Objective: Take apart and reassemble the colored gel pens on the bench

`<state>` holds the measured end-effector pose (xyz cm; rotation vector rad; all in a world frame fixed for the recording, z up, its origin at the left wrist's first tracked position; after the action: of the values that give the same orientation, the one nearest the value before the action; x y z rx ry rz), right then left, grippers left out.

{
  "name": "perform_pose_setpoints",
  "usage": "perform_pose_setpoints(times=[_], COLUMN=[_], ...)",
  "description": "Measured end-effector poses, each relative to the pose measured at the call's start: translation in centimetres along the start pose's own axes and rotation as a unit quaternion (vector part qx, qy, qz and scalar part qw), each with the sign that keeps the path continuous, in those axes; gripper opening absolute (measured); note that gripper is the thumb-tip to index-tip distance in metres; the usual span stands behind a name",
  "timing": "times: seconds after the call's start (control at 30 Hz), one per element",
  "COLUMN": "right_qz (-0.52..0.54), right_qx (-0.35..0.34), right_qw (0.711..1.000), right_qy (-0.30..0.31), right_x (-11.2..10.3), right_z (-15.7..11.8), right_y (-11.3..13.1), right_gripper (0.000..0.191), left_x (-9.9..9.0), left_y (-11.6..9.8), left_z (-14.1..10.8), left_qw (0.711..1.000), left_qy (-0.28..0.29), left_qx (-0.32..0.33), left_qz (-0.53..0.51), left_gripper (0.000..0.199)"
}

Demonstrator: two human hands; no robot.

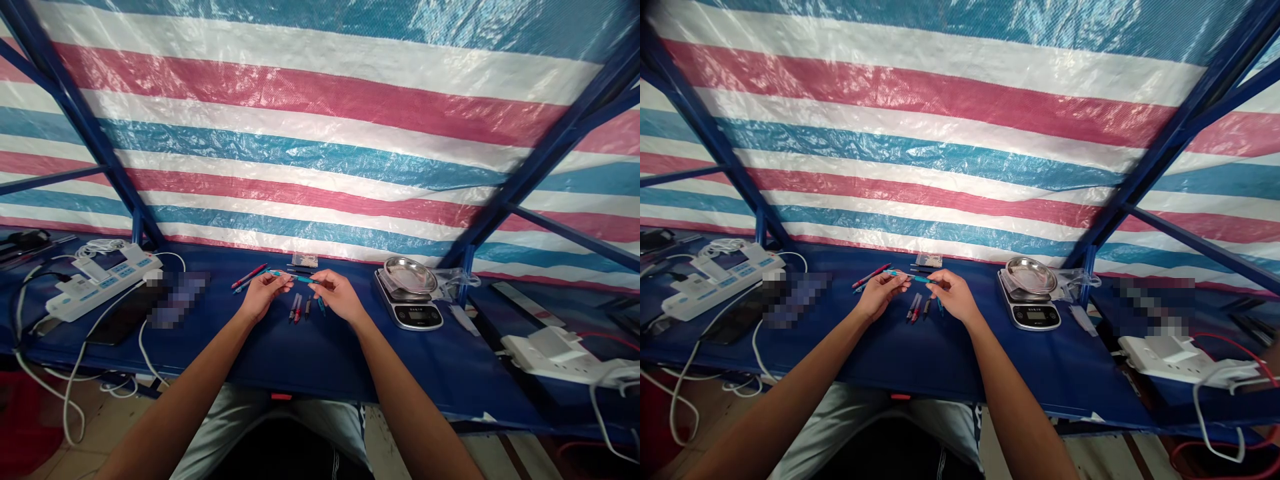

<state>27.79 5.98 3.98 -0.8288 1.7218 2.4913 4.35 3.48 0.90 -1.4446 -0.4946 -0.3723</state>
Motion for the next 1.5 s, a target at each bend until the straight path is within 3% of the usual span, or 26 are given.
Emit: perform_pose_setpoints(times=[0.17, 0.33, 0.77, 0.87, 0.97, 1.1, 1.23, 1.3, 1.4, 1.5], right_qz=[-0.047, -0.044, -0.024, 0.001, 0.038, 0.052, 0.039, 0.049, 0.068, 0.053], right_qx=[0.021, -0.037, 0.009, 0.022, 0.023, 0.012, 0.007, 0.007, 0.024, 0.047], right_qw=[0.998, 0.998, 0.999, 1.000, 0.998, 0.995, 0.999, 0.999, 0.997, 0.997], right_qy=[0.018, 0.010, 0.041, 0.007, -0.054, -0.082, -0.028, -0.017, -0.026, -0.024], right_x=[0.2, 0.5, 0.9, 0.6, 0.2, -0.1, 0.4, 0.7, 0.8, 0.5], right_z=[-0.2, -0.1, -0.1, 0.1, 0.2, 0.2, 0.1, 0.2, 0.5, 0.6], right_y=[0.2, -0.1, -0.3, -0.2, -0.1, 0.2, 0.1, -0.4, -1.2, -1.7], right_gripper=[0.039, 0.034, 0.035, 0.036, 0.038, 0.035, 0.033, 0.035, 0.042, 0.041], left_x=[0.3, 0.4, 0.5, 0.2, -0.2, 0.1, 1.2, 1.3, 0.1, -2.6], left_y=[-0.2, -0.3, -0.2, 0.0, -0.3, -1.1, -1.4, -1.5, -2.0, -3.3], left_z=[-0.2, -0.2, -0.3, 0.0, 0.2, -0.4, -1.5, -1.6, -0.9, 0.3], left_qw=[1.000, 1.000, 1.000, 1.000, 0.996, 0.963, 0.893, 0.868, 0.847, 0.817], left_qy=[-0.005, -0.007, -0.014, 0.006, 0.013, 0.035, 0.153, 0.179, 0.119, -0.022], left_qx=[-0.006, -0.008, -0.012, 0.009, 0.070, 0.160, 0.218, 0.235, 0.268, 0.287], left_qz=[-0.012, -0.011, -0.011, 0.007, 0.061, 0.214, 0.364, 0.399, 0.444, 0.500], left_gripper=[0.044, 0.045, 0.044, 0.044, 0.043, 0.039, 0.028, 0.028, 0.031, 0.035])
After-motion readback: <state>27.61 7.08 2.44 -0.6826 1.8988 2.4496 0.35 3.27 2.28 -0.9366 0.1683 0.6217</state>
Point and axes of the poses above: each hand's wrist, its own z-axis towards the middle knuckle, its own x-axis out of the palm, y = z × x, the point moved 1 cm from there along z, towards the middle knuckle, and after that the axes turned 14 degrees about -z, right-handed, at the moved point
